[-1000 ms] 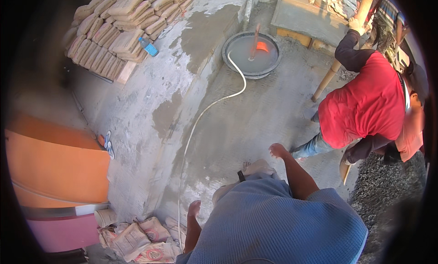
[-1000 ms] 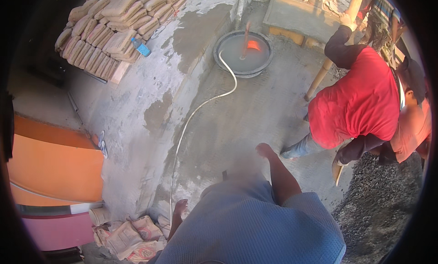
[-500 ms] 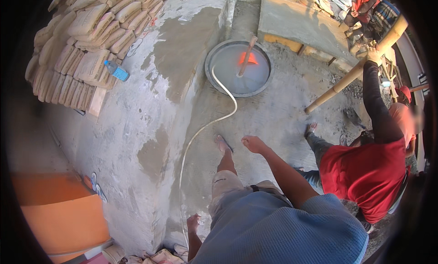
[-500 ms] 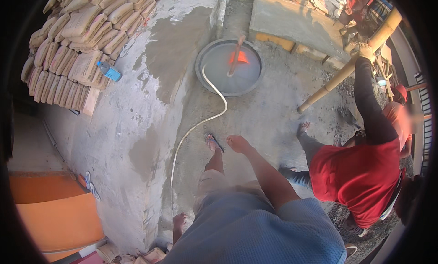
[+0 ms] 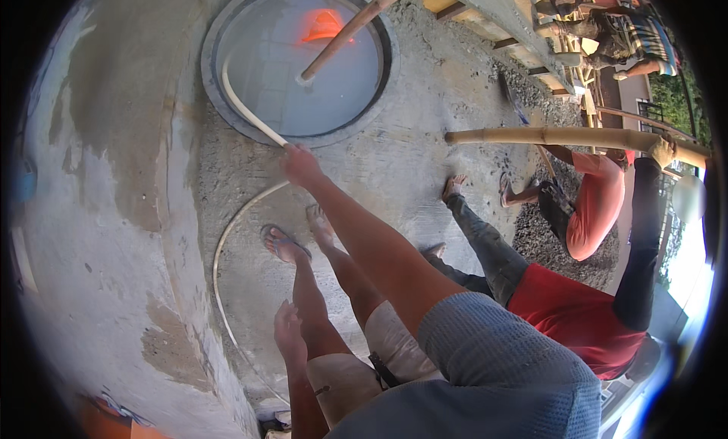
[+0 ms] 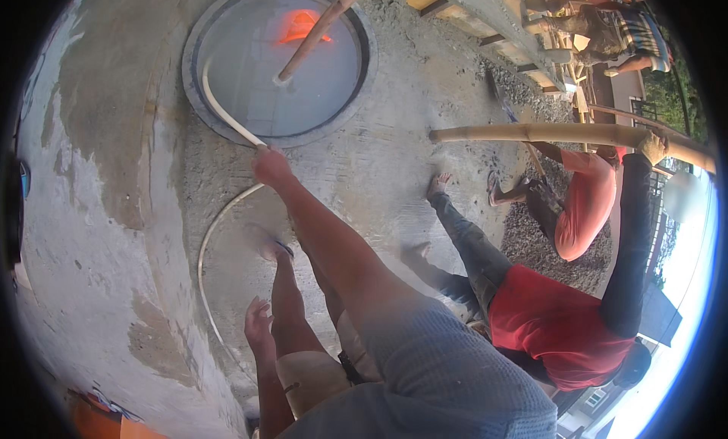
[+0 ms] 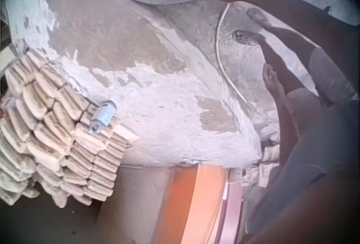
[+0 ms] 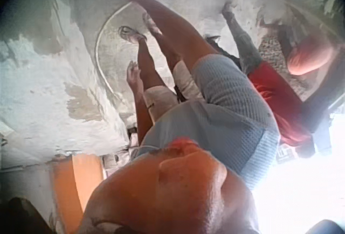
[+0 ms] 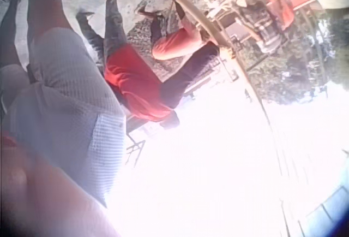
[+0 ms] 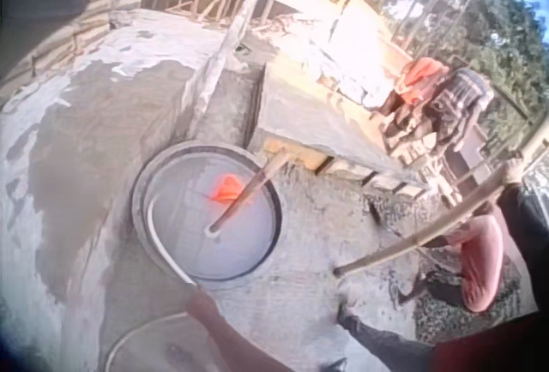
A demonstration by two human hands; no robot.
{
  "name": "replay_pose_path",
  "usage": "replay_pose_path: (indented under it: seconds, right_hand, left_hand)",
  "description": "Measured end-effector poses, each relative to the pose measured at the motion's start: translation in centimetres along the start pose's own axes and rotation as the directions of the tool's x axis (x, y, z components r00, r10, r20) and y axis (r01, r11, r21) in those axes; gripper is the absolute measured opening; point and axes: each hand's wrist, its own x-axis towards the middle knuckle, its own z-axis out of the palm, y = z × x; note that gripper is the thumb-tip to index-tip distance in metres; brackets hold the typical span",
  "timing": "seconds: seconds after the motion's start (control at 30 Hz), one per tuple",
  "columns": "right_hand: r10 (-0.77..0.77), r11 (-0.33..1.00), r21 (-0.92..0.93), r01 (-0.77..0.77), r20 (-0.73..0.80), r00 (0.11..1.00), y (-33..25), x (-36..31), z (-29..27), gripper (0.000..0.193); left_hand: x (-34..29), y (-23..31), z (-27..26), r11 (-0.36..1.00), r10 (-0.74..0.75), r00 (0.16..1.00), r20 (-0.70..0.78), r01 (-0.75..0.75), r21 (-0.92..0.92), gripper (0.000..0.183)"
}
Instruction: The person repeatedly picks up a basin filled with gravel and pours it onto a concrete slab. Other workers are present, mixing materials nearby. The person also handles a hose briefly.
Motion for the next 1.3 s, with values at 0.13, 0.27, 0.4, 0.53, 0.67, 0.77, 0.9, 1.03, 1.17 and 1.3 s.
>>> replay_pose_path:
  seconds: [0.13, 0.27, 0.4, 0.53, 0.67, 0.77, 0.9, 1.03, 1.17, 1.3]
  right_hand:
    - [0.039, 0.999, -0.015, -0.039, 0.0, 0.999, -4.1, 10.5, 5.0, 0.065]
    - [0.034, 0.999, 0.021, -0.032, -0.155, 0.987, -3.2, 11.1, 5.8, 0.029]
    - [-0.004, 0.961, 0.274, 0.042, -0.136, 0.991, -2.1, 3.9, 1.7, 0.019]
    - [0.09, 0.903, 0.406, -0.143, 0.148, 0.985, -3.9, -7.8, -2.9, 0.018]
    - [-0.085, 0.67, 0.7, -0.247, 0.403, 0.911, -4.1, -12.6, -9.0, 0.04]
    - [0.006, 0.637, 0.679, -0.364, 0.468, 0.884, -5.9, -9.8, -11.7, 0.051]
    - [0.039, 0.724, 0.577, -0.377, 0.512, 0.858, -11.1, -3.8, -10.5, 0.058]
    - [0.155, 0.901, 0.355, -0.25, 0.274, 0.949, -11.7, -0.6, -7.8, 0.048]
    - [0.02, 1.0, 0.022, -0.022, 0.092, 0.996, -6.5, -6.0, -9.5, 0.044]
    - [0.012, 0.996, 0.08, -0.027, 0.183, 0.983, -3.4, -15.7, -13.8, 0.042]
  left_hand:
    - [5.2, -2.1, 0.6, 0.993, -0.107, 0.994, -0.037, 0.109, 0.044, 0.026]
    - [18.0, -0.6, 1.6, 0.998, -0.053, 0.998, 0.042, 0.051, 0.046, 0.03]
    - [29.6, 8.0, 4.8, 0.991, 0.106, 0.983, 0.151, -0.117, 0.067, 0.061]
    - [31.8, 17.3, 7.6, 0.787, 0.17, 0.946, 0.277, 0.039, -0.615, 0.061]
    - [25.5, 19.7, 7.0, 0.709, 0.048, 0.978, 0.201, 0.108, -0.697, 0.037]
    - [17.5, 15.5, 9.0, 0.693, -0.071, 0.997, 0.031, 0.072, -0.718, 0.035]
    - [9.3, 8.2, 15.0, 0.957, -0.053, 0.994, 0.1, 0.079, -0.278, 0.03]
    - [6.2, 2.6, 20.4, 0.986, 0.12, 0.979, 0.164, -0.098, -0.137, 0.015]
    - [5.3, -1.3, 19.3, 0.755, 0.272, 0.864, 0.424, -0.465, 0.462, 0.038]
    - [6.2, -6.7, 10.1, 0.997, 0.031, 0.989, 0.146, -0.02, -0.073, 0.025]
